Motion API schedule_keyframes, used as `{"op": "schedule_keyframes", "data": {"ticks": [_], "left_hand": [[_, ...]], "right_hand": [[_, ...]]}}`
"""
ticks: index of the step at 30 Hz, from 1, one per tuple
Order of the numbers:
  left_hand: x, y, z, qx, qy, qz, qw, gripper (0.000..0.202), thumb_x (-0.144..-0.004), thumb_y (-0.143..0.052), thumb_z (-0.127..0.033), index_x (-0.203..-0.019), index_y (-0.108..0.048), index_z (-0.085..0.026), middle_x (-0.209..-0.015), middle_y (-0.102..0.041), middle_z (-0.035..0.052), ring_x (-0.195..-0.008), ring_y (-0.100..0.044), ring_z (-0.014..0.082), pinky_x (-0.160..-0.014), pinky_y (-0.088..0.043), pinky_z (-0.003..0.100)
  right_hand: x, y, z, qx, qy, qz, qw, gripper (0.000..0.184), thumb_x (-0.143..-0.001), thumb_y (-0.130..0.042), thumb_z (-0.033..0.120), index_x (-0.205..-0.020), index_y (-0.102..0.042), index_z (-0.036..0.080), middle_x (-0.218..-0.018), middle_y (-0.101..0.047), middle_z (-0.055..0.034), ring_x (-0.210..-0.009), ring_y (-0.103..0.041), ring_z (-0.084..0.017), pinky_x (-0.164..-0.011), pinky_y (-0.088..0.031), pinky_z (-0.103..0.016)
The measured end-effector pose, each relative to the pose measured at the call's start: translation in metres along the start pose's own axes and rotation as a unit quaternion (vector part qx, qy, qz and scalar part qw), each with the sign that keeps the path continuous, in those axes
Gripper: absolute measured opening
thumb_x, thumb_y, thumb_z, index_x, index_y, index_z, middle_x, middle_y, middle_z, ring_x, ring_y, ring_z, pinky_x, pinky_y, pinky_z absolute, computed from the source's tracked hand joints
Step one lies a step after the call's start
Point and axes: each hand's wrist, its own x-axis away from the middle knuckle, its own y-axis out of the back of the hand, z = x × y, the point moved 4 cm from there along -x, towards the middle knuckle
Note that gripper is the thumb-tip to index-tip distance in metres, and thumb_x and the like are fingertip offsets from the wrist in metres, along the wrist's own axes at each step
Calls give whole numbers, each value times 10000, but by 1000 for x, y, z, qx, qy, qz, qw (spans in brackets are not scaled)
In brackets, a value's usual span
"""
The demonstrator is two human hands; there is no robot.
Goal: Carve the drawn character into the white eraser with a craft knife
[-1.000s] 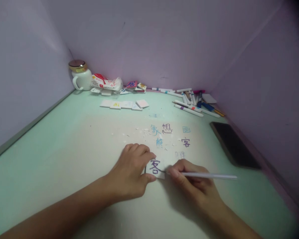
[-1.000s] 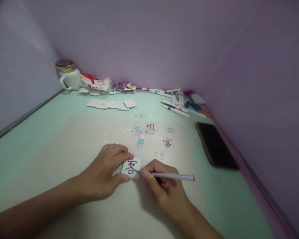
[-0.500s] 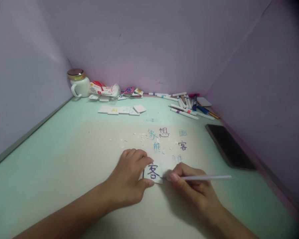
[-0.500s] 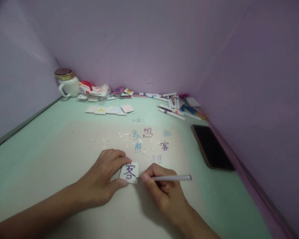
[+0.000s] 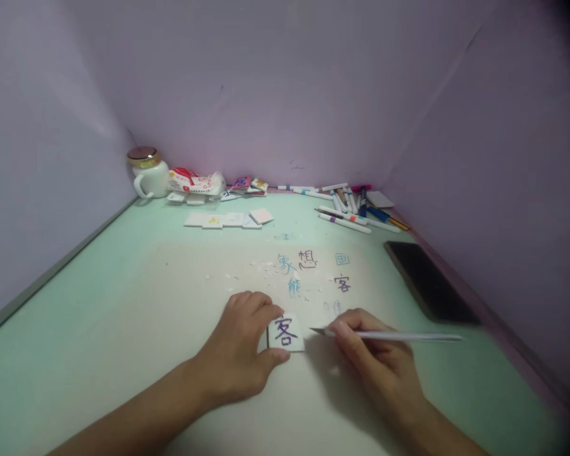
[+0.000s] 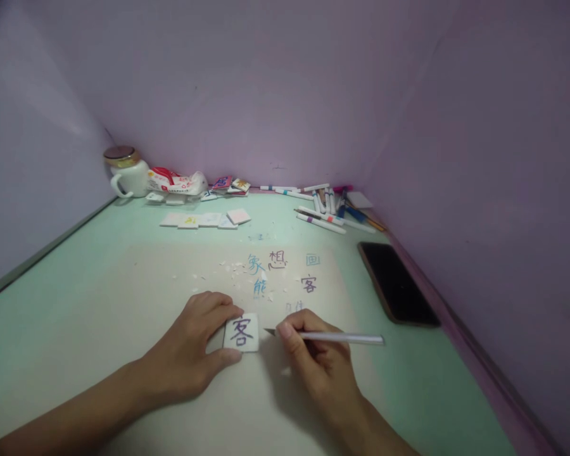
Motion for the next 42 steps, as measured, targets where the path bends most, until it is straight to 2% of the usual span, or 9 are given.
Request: {"op": "schedule_keyframes", "data": {"ticks": [8,13,16,21,23,25,28,35,42], "left_hand": [[1,2,-4,-18,-3,-5,1000,356,-736,-657,-221,-1076,-583,-143,-1033,-549,110,-973,-497,280,-880,-426,499],[3,0,-2,-36,-14,-15,999,357,-775,-614,-283,-1101,-585,-141,-983,-546,109,-922,-493,279,-852,-434,517],[5,0,1,-12,-51,-24,998,392,-811,-546,-217,-1201,-540,-173,-1114,-552,121,-1026,-495,286,-912,-425,520],[6,2,1,53,-103,8,993,574,-793,-421,-64,-1353,-423,-192,-1339,-488,117,-1235,-427,256,-1038,-385,485],[5,4,-3,38,-84,-4,996,574,-753,-505,-131,-1324,-454,-167,-1293,-518,135,-1192,-453,292,-1024,-379,532],[4,3,-5,-6,-23,-8,1000,569,-721,-631,-258,-1264,-506,-143,-1223,-539,151,-1143,-460,334,-991,-378,571],[5,-1,-10,-52,27,-14,998,524,-700,-711,-351,-1161,-572,-145,-1117,-558,133,-1058,-477,330,-949,-388,556],[2,-3,-11,-33,12,4,999,443,-742,-667,-250,-1160,-565,-143,-1072,-553,104,-1014,-474,282,-951,-358,506],[2,-2,-12,-21,6,11,1000,397,-748,-631,-233,-1135,-565,-172,-1063,-541,89,-994,-467,274,-949,-353,512]], "right_hand": [[-2,-11,-1,6,-38,49,998,322,-837,-581,467,-643,-594,211,-513,-480,42,-461,-425,-103,-436,-345,-225],[-5,-2,0,16,-24,-21,999,235,-824,-603,454,-791,-685,237,-576,-565,26,-523,-503,-126,-483,-411,-234],[-9,4,1,23,-21,-26,999,219,-804,-628,447,-777,-697,241,-593,-586,17,-547,-511,-135,-507,-419,-245],[-12,10,-5,-52,-89,2,995,264,-784,-655,481,-780,-626,218,-534,-529,42,-459,-453,-104,-459,-376,-228],[-11,8,-6,-71,-104,16,992,285,-770,-670,491,-773,-604,214,-540,-534,39,-455,-463,-107,-451,-377,-230],[-10,5,-7,-64,-108,31,992,299,-766,-671,501,-761,-605,209,-540,-545,31,-458,-473,-111,-449,-384,-234],[-8,0,-5,-29,-83,54,995,320,-762,-667,517,-739,-639,199,-521,-554,17,-460,-486,-120,-436,-392,-238],[-9,-5,-3,18,-41,96,994,268,-711,-725,467,-667,-692,204,-568,-641,-18,-512,-545,-138,-453,-421,-243],[-8,-5,0,42,-37,103,993,238,-731,-707,439,-666,-697,210,-529,-626,-11,-490,-541,-140,-443,-421,-251]]}}
